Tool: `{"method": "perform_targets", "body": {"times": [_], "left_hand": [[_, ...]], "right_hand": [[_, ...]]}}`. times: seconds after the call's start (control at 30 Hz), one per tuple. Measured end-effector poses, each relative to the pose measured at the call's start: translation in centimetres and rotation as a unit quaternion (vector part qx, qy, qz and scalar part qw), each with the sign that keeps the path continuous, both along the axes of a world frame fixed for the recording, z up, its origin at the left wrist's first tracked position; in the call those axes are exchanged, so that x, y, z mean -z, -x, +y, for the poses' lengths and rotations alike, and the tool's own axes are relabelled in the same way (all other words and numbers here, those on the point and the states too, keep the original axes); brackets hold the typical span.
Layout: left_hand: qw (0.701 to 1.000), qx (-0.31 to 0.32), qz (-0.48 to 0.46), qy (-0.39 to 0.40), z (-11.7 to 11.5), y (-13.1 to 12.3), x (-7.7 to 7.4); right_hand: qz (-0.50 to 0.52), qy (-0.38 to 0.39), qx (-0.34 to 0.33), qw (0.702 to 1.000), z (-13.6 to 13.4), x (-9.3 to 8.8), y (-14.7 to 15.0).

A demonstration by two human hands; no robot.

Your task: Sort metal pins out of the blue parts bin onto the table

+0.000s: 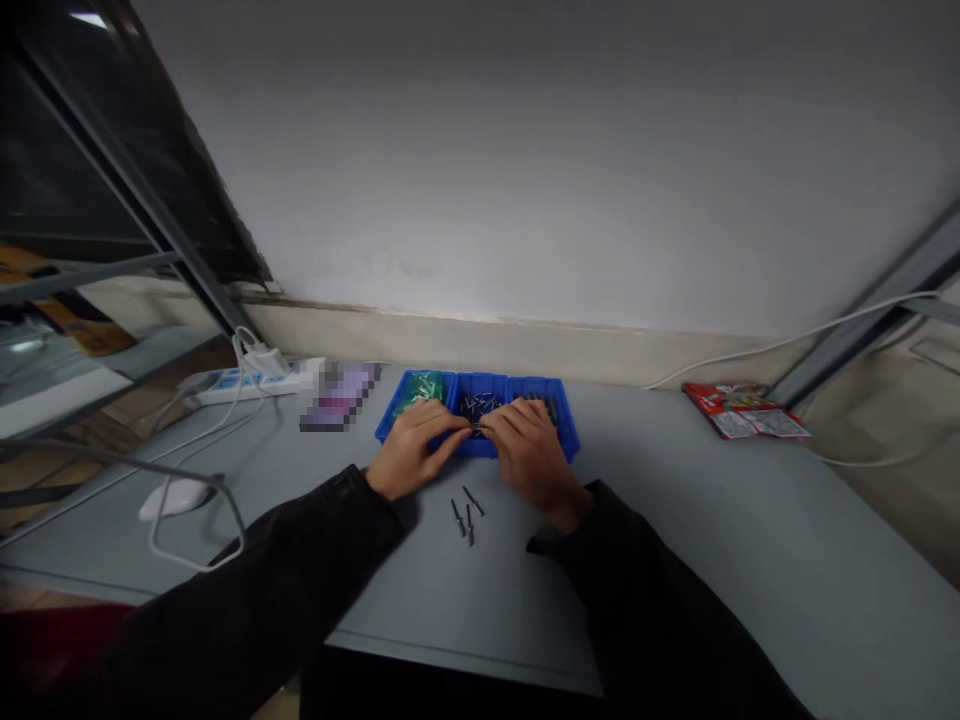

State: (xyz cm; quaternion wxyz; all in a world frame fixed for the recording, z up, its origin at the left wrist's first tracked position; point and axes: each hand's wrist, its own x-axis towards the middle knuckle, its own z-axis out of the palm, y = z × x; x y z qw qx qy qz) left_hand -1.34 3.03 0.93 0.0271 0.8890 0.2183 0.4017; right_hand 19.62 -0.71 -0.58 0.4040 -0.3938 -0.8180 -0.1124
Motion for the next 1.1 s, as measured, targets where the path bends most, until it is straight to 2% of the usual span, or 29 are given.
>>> {"method": "perform_targets", "body": {"times": [0.37, 0.73, 1.1], "left_hand": [[1.0, 0.021, 0.011, 0.006, -0.27, -0.16, -0.28], [1.0, 0.008, 0.006, 0.007, -0.19, -0.13, -0.14], [0.999, 0.034, 0.027, 0.004, -0.22, -0.17, 0.0]], "right_hand": [[-0.001, -0.006, 0.001, 1.0, 0.0, -0.01, 0.18], [0.0, 0.006, -0.006, 1.0, -0.31, -0.21, 0.52], [-0.014, 0.001, 0.002, 1.0, 0.18, 0.48, 0.55]]}}
